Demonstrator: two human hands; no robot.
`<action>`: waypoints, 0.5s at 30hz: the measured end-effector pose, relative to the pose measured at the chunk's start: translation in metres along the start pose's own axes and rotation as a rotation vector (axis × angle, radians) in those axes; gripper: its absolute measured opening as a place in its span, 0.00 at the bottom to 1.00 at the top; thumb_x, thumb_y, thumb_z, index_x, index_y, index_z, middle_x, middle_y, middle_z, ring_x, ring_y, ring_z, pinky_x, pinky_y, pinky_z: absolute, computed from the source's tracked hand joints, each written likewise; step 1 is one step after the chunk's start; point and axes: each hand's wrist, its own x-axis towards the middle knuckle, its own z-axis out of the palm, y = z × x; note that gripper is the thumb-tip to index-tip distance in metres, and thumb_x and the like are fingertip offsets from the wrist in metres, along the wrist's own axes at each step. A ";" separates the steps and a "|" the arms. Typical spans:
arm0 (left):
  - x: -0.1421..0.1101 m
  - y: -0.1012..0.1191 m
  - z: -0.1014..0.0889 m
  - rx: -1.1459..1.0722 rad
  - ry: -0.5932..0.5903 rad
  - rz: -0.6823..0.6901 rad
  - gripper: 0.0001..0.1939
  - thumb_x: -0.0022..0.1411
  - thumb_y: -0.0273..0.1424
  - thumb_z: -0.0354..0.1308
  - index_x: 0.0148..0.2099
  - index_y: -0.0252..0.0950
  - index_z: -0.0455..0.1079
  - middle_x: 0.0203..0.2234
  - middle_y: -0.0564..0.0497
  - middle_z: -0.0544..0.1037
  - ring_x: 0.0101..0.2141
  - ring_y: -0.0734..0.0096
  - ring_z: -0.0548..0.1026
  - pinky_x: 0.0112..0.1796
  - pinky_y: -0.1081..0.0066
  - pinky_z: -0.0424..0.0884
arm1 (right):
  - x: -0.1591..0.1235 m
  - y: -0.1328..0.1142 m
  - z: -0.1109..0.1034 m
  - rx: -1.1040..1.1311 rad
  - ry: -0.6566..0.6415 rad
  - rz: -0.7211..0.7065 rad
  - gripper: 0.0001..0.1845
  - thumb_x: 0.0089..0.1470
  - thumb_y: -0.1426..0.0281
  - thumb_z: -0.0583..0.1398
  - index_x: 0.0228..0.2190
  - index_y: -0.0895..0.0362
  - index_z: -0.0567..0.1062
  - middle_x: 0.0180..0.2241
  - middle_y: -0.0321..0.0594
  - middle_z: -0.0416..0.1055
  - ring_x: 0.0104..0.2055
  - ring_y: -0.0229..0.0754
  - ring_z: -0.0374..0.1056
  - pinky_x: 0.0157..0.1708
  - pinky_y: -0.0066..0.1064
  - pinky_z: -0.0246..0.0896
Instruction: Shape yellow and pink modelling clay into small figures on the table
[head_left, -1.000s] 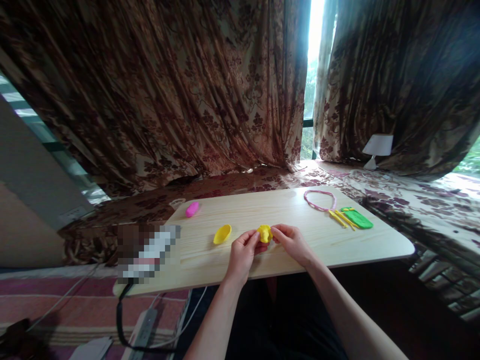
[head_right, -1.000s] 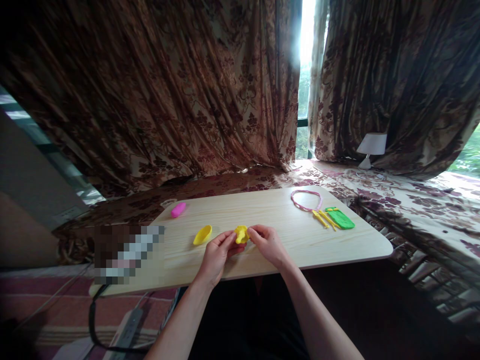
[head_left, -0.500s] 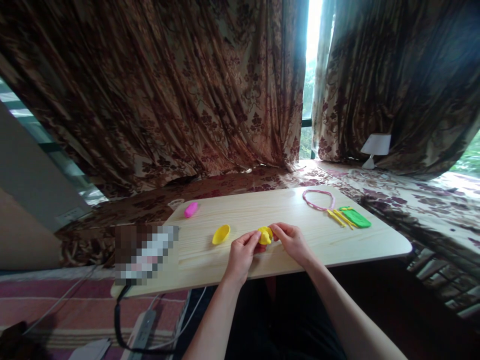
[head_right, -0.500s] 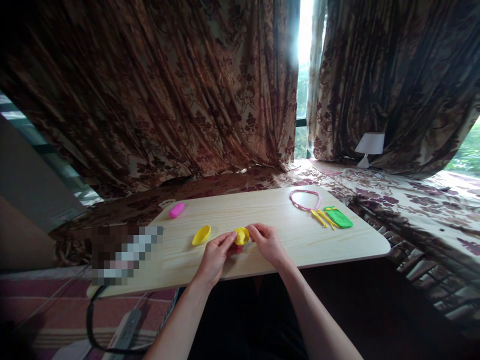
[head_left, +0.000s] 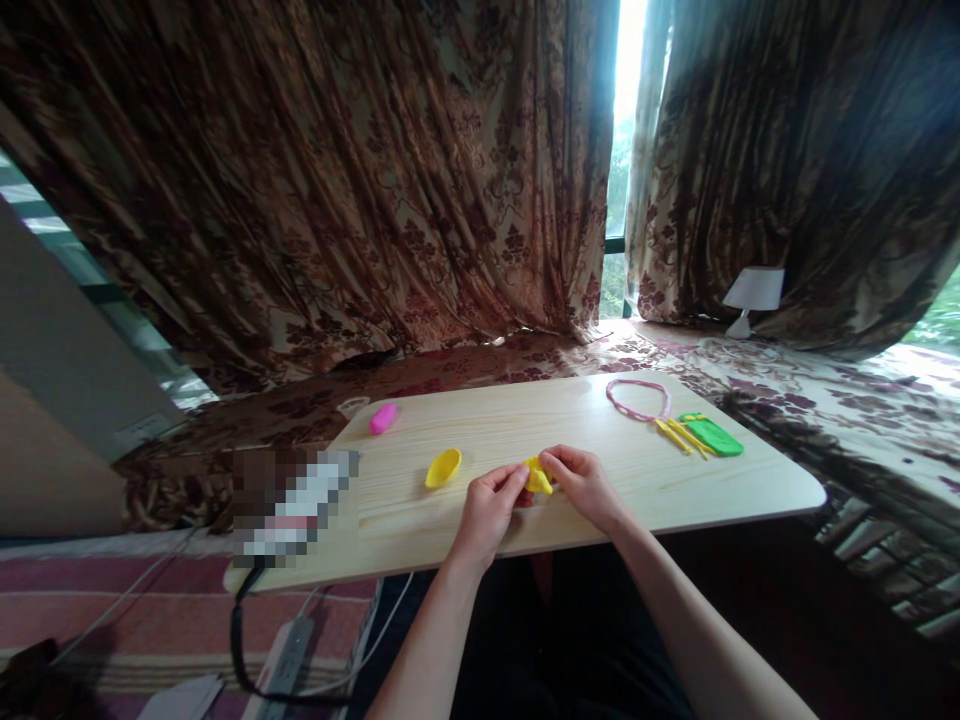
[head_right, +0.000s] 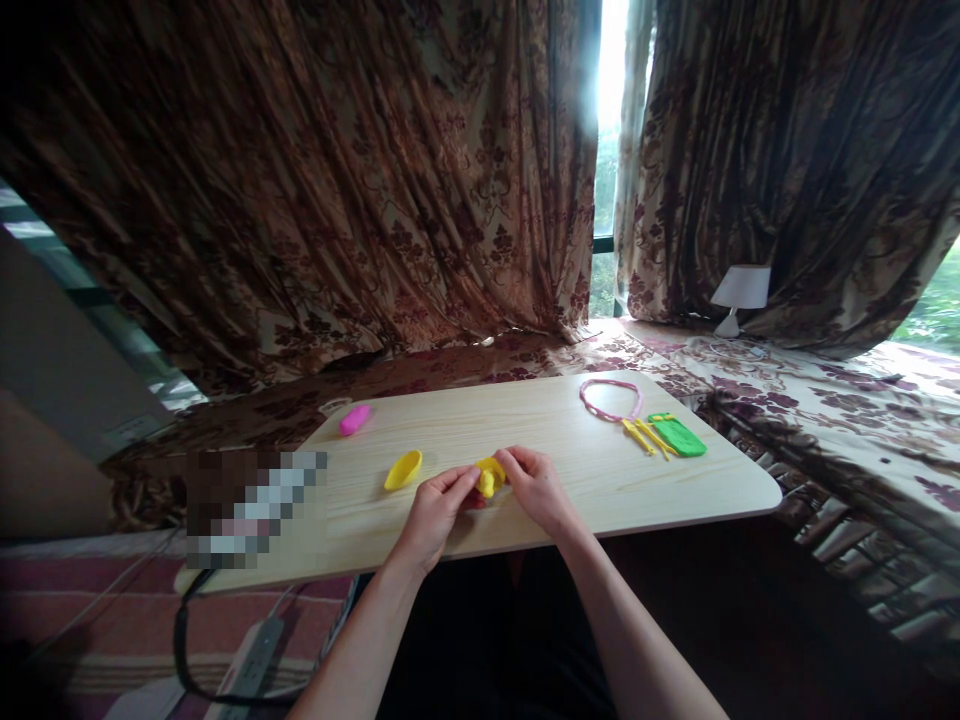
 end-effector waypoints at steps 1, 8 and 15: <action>0.000 0.000 0.000 -0.010 0.007 -0.004 0.15 0.50 0.37 0.64 0.36 0.32 0.77 0.25 0.50 0.79 0.24 0.74 0.73 0.29 0.75 0.70 | 0.000 -0.001 0.000 0.002 0.006 -0.003 0.17 0.54 0.59 0.55 0.25 0.59 0.74 0.22 0.34 0.67 0.26 0.36 0.61 0.28 0.26 0.57; 0.000 0.004 -0.002 -0.096 0.014 -0.046 0.17 0.51 0.38 0.63 0.42 0.33 0.73 0.31 0.46 0.79 0.28 0.69 0.77 0.33 0.68 0.74 | 0.000 0.001 0.000 -0.001 -0.018 0.000 0.14 0.52 0.61 0.57 0.25 0.59 0.74 0.22 0.34 0.67 0.26 0.36 0.62 0.27 0.26 0.56; 0.000 0.002 0.000 -0.068 0.005 -0.042 0.16 0.52 0.37 0.63 0.40 0.33 0.75 0.30 0.49 0.80 0.26 0.75 0.75 0.32 0.74 0.73 | -0.001 0.000 0.000 -0.009 -0.010 -0.007 0.13 0.53 0.64 0.56 0.24 0.59 0.73 0.21 0.33 0.66 0.25 0.34 0.60 0.26 0.26 0.54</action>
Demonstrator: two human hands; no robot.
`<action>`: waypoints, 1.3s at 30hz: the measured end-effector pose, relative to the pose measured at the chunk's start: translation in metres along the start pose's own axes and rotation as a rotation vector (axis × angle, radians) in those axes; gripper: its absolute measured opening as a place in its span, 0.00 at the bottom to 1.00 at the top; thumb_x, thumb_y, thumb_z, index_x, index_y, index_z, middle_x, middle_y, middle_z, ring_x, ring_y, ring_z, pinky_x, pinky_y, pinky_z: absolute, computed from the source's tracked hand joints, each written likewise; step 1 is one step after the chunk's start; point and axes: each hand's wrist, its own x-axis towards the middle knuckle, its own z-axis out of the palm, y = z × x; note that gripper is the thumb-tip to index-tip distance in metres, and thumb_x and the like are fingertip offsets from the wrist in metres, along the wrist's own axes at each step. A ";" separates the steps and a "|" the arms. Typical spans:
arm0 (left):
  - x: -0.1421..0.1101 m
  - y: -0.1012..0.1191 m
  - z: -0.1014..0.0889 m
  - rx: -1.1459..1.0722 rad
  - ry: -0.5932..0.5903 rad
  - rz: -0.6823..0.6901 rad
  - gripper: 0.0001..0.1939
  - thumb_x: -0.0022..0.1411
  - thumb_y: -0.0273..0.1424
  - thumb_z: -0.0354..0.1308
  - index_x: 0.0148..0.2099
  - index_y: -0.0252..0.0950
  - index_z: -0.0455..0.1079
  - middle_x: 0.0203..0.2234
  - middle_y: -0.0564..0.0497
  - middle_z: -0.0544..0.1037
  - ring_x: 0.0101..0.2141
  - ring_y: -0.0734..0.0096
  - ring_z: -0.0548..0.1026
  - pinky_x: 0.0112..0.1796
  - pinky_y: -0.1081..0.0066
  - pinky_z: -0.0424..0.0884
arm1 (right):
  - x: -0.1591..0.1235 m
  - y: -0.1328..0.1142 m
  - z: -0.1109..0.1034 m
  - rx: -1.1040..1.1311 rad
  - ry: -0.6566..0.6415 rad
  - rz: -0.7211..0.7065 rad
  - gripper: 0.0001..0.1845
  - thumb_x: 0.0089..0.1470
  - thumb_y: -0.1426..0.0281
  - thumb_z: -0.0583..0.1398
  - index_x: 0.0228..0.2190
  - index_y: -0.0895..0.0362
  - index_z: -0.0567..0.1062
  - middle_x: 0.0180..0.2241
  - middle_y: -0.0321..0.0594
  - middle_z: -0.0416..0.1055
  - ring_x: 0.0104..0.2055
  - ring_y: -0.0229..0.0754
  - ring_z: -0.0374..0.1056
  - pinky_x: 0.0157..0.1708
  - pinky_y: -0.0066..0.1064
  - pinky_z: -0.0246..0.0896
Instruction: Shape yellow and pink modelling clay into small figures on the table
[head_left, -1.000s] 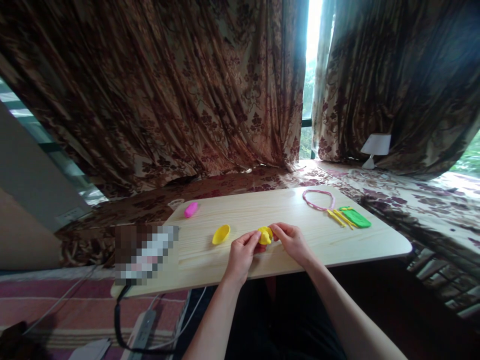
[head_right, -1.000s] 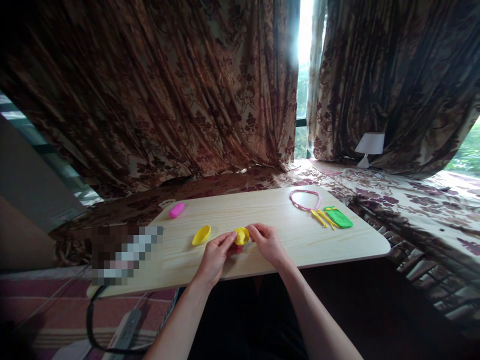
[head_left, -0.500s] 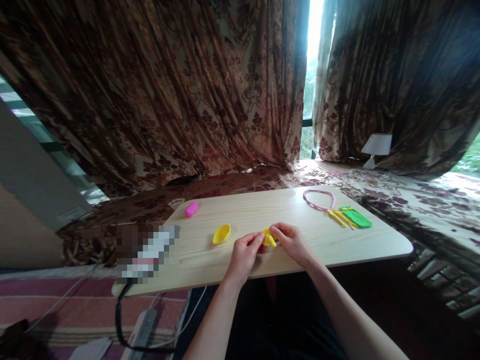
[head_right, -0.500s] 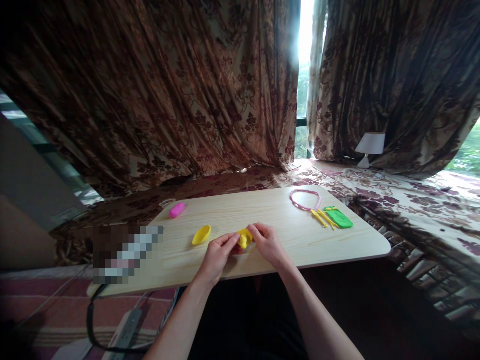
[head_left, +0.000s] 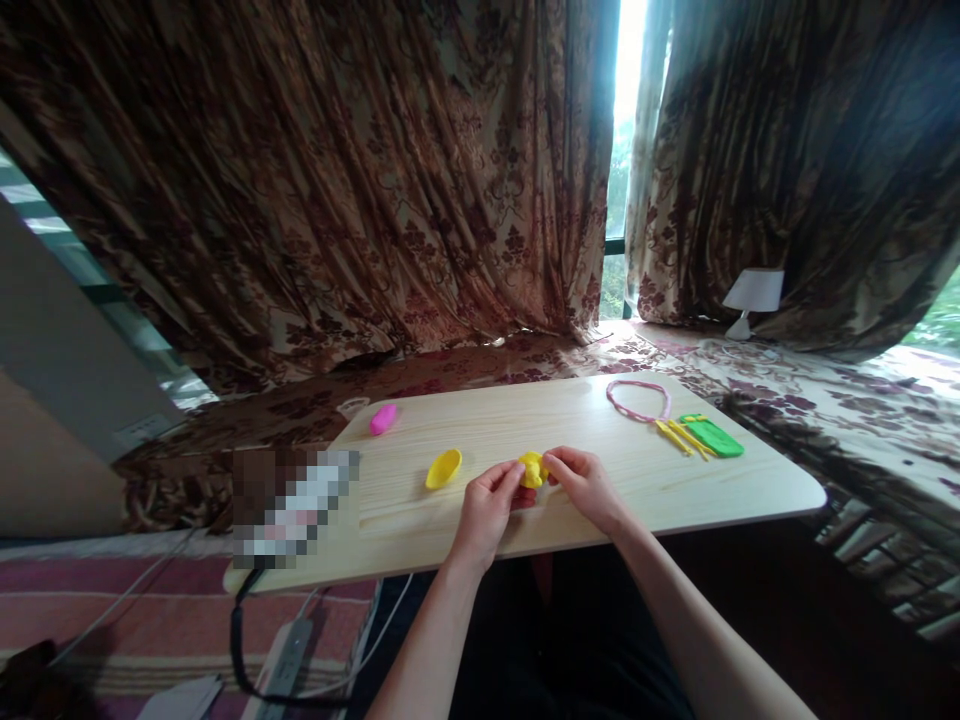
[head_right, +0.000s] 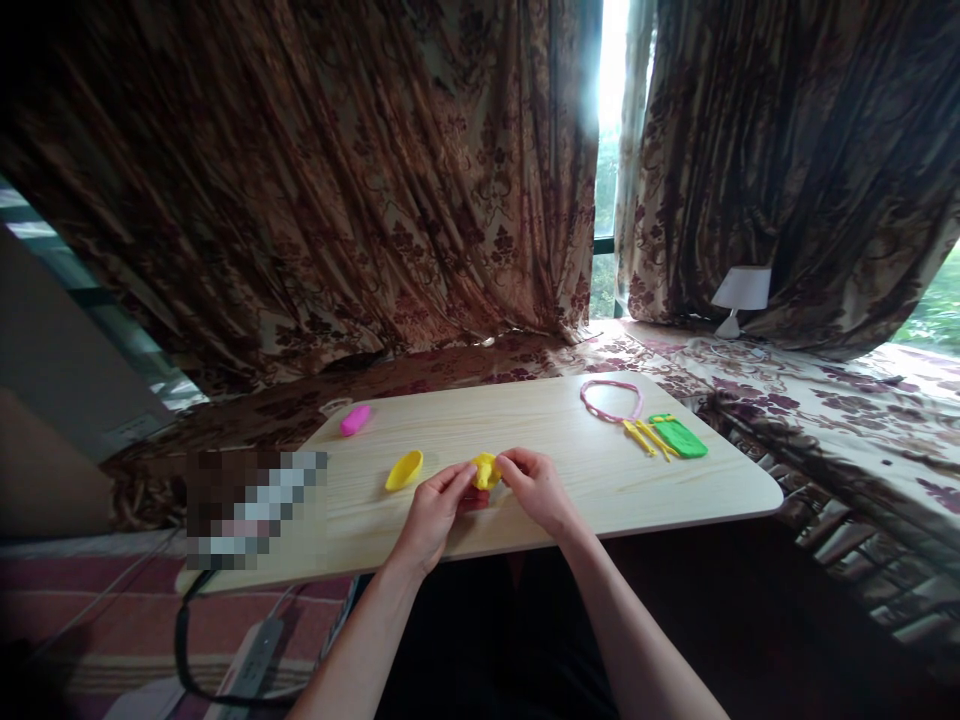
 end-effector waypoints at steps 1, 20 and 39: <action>0.000 0.000 0.000 0.004 -0.004 -0.003 0.15 0.52 0.37 0.63 0.40 0.33 0.75 0.30 0.49 0.80 0.26 0.74 0.75 0.32 0.74 0.73 | 0.000 0.000 0.000 0.001 -0.001 -0.003 0.13 0.53 0.64 0.56 0.24 0.59 0.73 0.21 0.33 0.66 0.25 0.34 0.61 0.26 0.26 0.55; 0.003 -0.005 -0.003 0.084 -0.023 0.009 0.16 0.52 0.36 0.62 0.42 0.32 0.76 0.29 0.49 0.80 0.27 0.74 0.75 0.32 0.75 0.72 | 0.002 0.003 0.001 0.006 -0.029 -0.005 0.16 0.53 0.61 0.56 0.25 0.60 0.74 0.22 0.34 0.67 0.25 0.35 0.61 0.27 0.25 0.56; 0.003 -0.005 -0.002 -0.003 0.019 0.036 0.17 0.53 0.39 0.61 0.42 0.34 0.74 0.35 0.47 0.79 0.31 0.70 0.77 0.34 0.71 0.74 | 0.001 0.001 0.001 -0.018 -0.019 -0.012 0.14 0.53 0.63 0.56 0.26 0.60 0.75 0.22 0.34 0.67 0.26 0.35 0.61 0.27 0.26 0.55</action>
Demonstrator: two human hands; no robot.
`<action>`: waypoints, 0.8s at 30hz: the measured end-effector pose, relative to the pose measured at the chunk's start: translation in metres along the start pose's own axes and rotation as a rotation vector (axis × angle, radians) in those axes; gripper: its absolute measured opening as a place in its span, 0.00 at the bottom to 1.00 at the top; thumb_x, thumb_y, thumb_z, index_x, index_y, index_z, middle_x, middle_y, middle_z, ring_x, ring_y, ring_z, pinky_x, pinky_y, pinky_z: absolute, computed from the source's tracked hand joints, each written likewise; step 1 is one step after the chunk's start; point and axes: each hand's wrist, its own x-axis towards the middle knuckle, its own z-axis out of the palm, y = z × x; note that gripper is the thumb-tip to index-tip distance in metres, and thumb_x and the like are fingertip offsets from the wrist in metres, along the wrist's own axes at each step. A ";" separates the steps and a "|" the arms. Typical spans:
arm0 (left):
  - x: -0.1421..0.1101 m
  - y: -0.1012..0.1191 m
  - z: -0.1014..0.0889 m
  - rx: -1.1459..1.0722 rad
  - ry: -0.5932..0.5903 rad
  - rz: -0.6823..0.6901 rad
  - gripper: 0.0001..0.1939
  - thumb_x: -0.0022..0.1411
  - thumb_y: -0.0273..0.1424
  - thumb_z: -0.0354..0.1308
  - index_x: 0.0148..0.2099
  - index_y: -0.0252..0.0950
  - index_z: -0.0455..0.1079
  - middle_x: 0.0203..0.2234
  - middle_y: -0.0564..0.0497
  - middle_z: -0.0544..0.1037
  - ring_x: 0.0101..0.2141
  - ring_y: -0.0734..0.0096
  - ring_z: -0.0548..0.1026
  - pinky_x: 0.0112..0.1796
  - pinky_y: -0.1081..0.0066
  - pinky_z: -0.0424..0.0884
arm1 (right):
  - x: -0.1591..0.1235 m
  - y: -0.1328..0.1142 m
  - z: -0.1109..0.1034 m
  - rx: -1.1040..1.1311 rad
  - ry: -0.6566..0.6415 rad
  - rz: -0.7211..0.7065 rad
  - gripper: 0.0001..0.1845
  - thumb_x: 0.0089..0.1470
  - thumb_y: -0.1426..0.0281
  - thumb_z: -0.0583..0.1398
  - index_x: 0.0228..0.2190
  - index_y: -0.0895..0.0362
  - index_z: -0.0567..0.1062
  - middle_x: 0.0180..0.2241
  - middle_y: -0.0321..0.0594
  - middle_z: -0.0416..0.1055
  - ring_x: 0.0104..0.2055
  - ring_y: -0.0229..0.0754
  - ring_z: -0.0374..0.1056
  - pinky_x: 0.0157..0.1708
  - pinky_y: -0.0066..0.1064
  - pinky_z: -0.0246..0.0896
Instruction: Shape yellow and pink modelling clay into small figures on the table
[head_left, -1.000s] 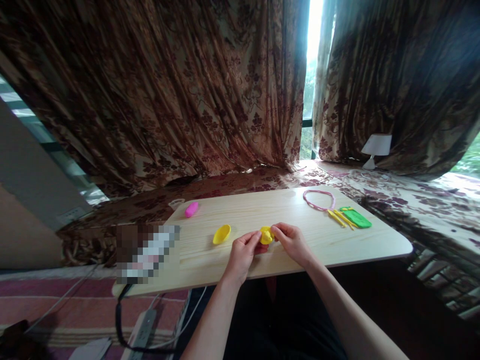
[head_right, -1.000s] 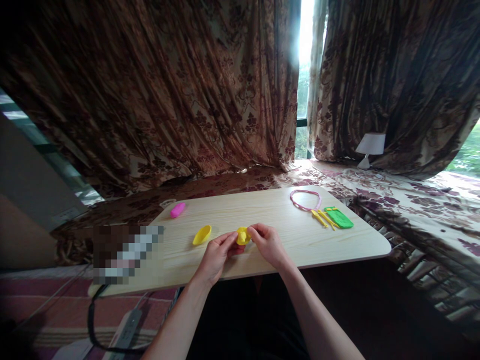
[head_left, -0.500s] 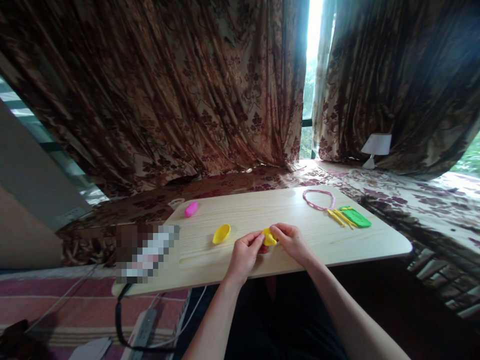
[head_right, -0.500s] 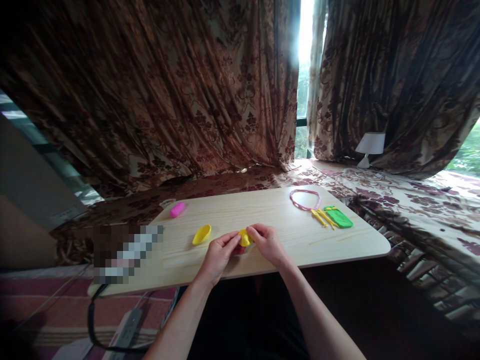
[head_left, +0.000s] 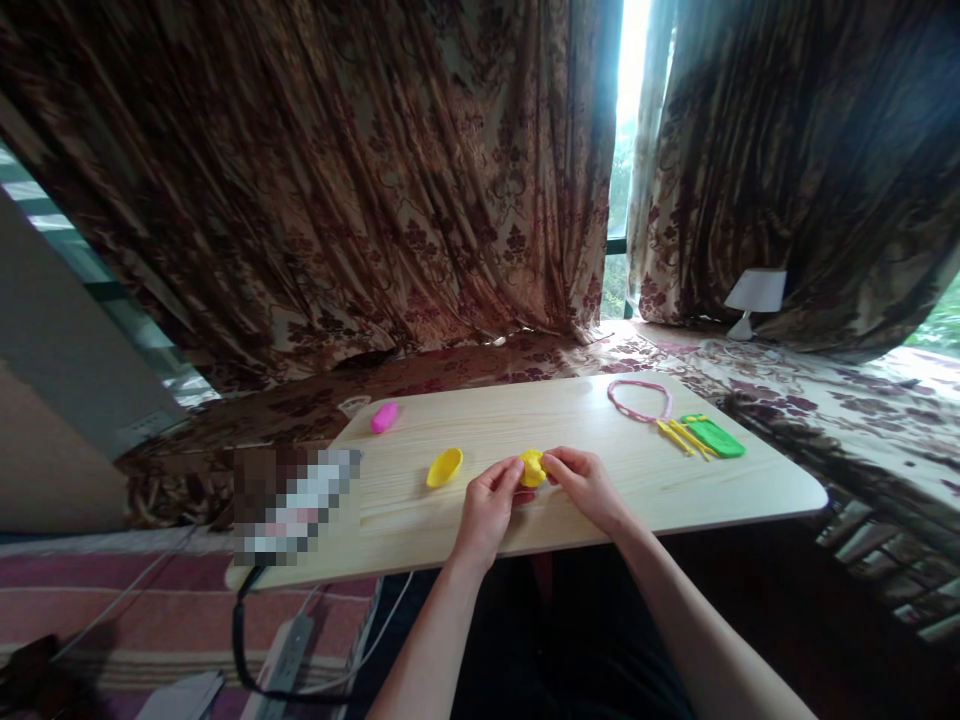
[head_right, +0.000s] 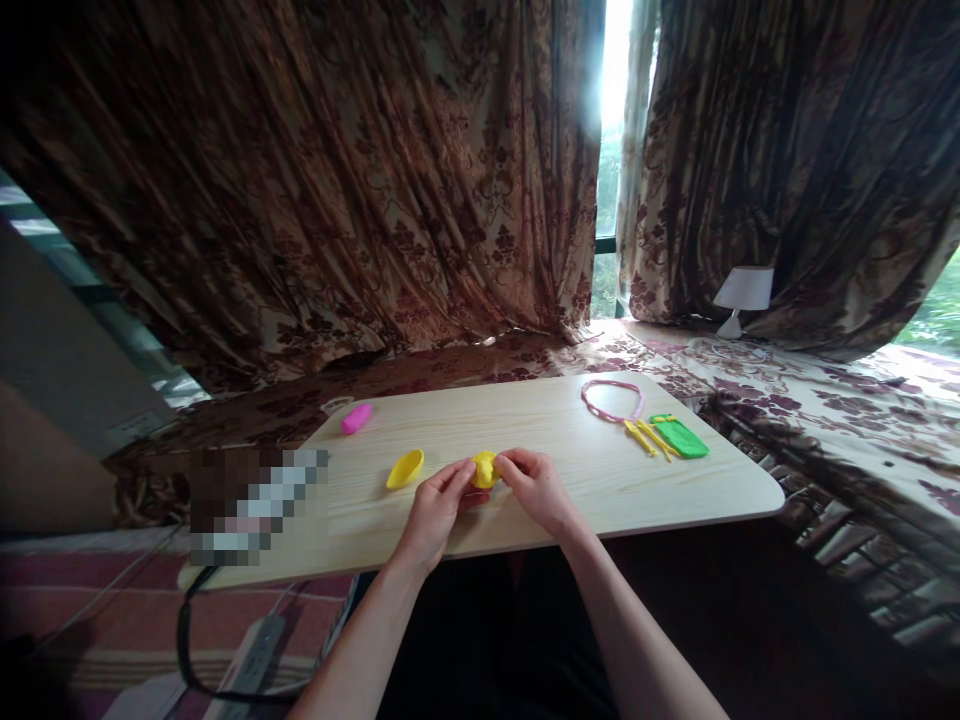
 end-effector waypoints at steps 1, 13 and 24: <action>0.000 -0.001 0.000 0.004 -0.002 0.003 0.17 0.52 0.39 0.62 0.41 0.34 0.75 0.35 0.48 0.80 0.31 0.70 0.77 0.34 0.72 0.74 | 0.000 -0.001 0.000 0.000 -0.002 -0.002 0.14 0.53 0.63 0.56 0.26 0.60 0.75 0.22 0.34 0.68 0.26 0.35 0.62 0.27 0.26 0.56; 0.001 -0.002 -0.001 0.028 -0.011 -0.015 0.16 0.51 0.37 0.63 0.40 0.32 0.75 0.30 0.49 0.80 0.28 0.72 0.76 0.33 0.72 0.73 | 0.001 0.000 -0.001 -0.016 0.035 0.006 0.18 0.54 0.60 0.55 0.21 0.59 0.72 0.20 0.33 0.64 0.24 0.35 0.60 0.26 0.26 0.54; 0.003 -0.002 0.000 0.078 0.024 -0.005 0.16 0.50 0.37 0.63 0.40 0.33 0.74 0.30 0.49 0.79 0.28 0.72 0.75 0.32 0.71 0.73 | 0.000 0.000 -0.002 0.018 0.042 0.005 0.17 0.54 0.60 0.55 0.24 0.60 0.74 0.21 0.34 0.68 0.26 0.35 0.63 0.28 0.27 0.58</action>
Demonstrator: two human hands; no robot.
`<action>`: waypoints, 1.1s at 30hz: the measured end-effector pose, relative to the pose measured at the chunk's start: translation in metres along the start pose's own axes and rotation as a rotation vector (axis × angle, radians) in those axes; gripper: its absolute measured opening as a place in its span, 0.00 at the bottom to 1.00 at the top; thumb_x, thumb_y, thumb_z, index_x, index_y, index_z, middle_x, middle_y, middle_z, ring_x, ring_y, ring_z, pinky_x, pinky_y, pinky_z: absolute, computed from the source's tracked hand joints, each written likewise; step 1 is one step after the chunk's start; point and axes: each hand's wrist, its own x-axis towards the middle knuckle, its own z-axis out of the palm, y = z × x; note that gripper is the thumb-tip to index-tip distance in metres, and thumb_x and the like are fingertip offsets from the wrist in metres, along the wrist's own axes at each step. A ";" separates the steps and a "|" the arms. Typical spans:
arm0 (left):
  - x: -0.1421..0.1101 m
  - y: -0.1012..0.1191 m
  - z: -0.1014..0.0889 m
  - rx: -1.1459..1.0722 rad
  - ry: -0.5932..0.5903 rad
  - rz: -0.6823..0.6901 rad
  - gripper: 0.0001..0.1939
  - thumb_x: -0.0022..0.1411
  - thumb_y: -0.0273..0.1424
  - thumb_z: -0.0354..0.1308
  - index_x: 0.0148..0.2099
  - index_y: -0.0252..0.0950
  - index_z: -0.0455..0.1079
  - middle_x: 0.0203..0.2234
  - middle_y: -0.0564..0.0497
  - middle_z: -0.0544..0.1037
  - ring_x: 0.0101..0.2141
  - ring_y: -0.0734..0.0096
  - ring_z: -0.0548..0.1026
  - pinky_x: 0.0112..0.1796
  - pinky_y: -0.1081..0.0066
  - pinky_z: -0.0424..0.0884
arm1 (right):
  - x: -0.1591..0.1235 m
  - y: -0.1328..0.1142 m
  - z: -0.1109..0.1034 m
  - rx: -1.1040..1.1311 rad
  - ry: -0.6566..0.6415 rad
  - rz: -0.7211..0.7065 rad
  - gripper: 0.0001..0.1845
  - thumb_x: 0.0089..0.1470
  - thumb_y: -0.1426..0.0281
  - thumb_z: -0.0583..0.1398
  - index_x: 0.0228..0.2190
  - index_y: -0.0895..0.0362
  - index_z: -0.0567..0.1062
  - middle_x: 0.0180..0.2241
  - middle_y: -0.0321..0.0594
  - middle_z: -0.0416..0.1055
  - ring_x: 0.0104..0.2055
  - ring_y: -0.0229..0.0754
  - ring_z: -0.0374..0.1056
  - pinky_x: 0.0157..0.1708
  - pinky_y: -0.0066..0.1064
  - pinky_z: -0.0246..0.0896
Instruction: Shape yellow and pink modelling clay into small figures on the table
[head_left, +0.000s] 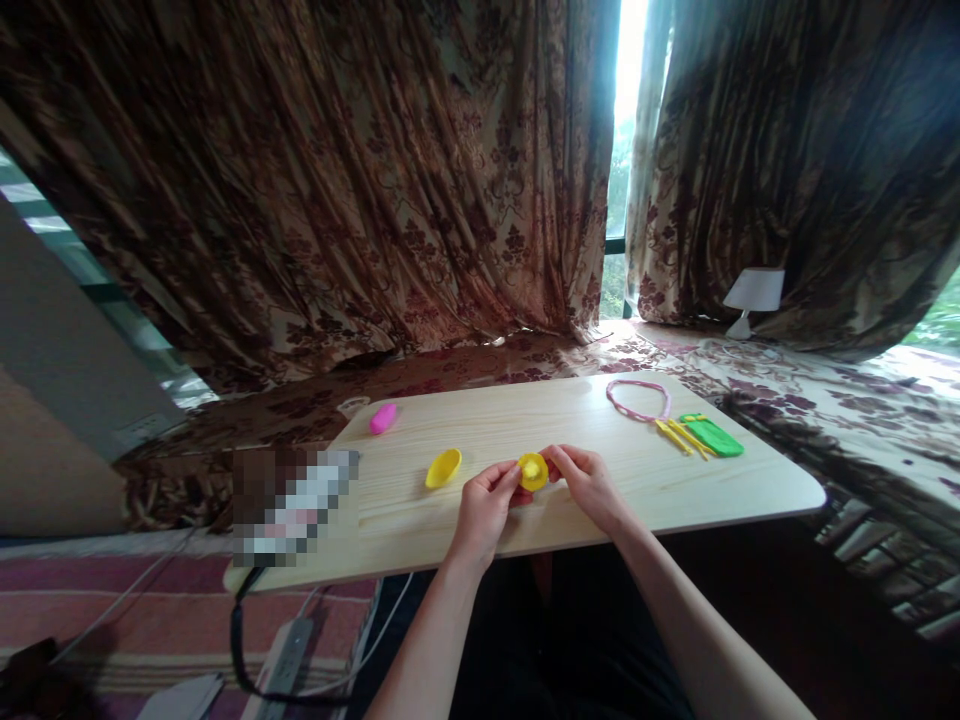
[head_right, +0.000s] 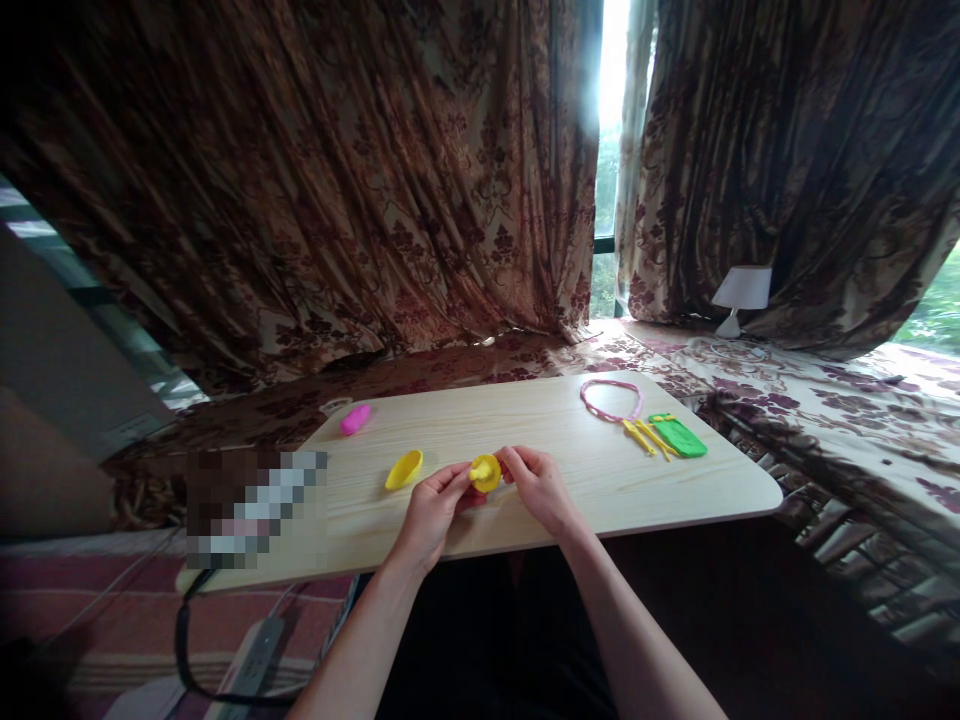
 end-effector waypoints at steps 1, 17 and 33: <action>0.001 0.000 0.000 0.011 0.009 0.004 0.16 0.51 0.38 0.62 0.40 0.33 0.74 0.30 0.49 0.79 0.27 0.72 0.75 0.32 0.70 0.73 | 0.000 -0.001 0.000 0.004 -0.002 0.001 0.16 0.54 0.61 0.55 0.26 0.60 0.75 0.23 0.35 0.69 0.27 0.36 0.64 0.29 0.27 0.59; 0.015 0.002 -0.008 0.534 0.023 0.350 0.09 0.48 0.25 0.59 0.35 0.38 0.76 0.34 0.50 0.76 0.38 0.68 0.71 0.38 0.72 0.64 | 0.010 0.027 0.006 -0.322 0.076 -0.023 0.12 0.50 0.64 0.58 0.35 0.58 0.74 0.23 0.36 0.72 0.25 0.38 0.67 0.26 0.28 0.61; 0.046 0.014 -0.004 0.642 -0.116 0.357 0.15 0.48 0.28 0.60 0.41 0.36 0.75 0.29 0.50 0.77 0.31 0.70 0.73 0.35 0.73 0.67 | 0.006 0.017 0.002 -0.744 0.050 -0.077 0.09 0.50 0.73 0.58 0.31 0.53 0.78 0.29 0.37 0.71 0.32 0.38 0.67 0.32 0.27 0.57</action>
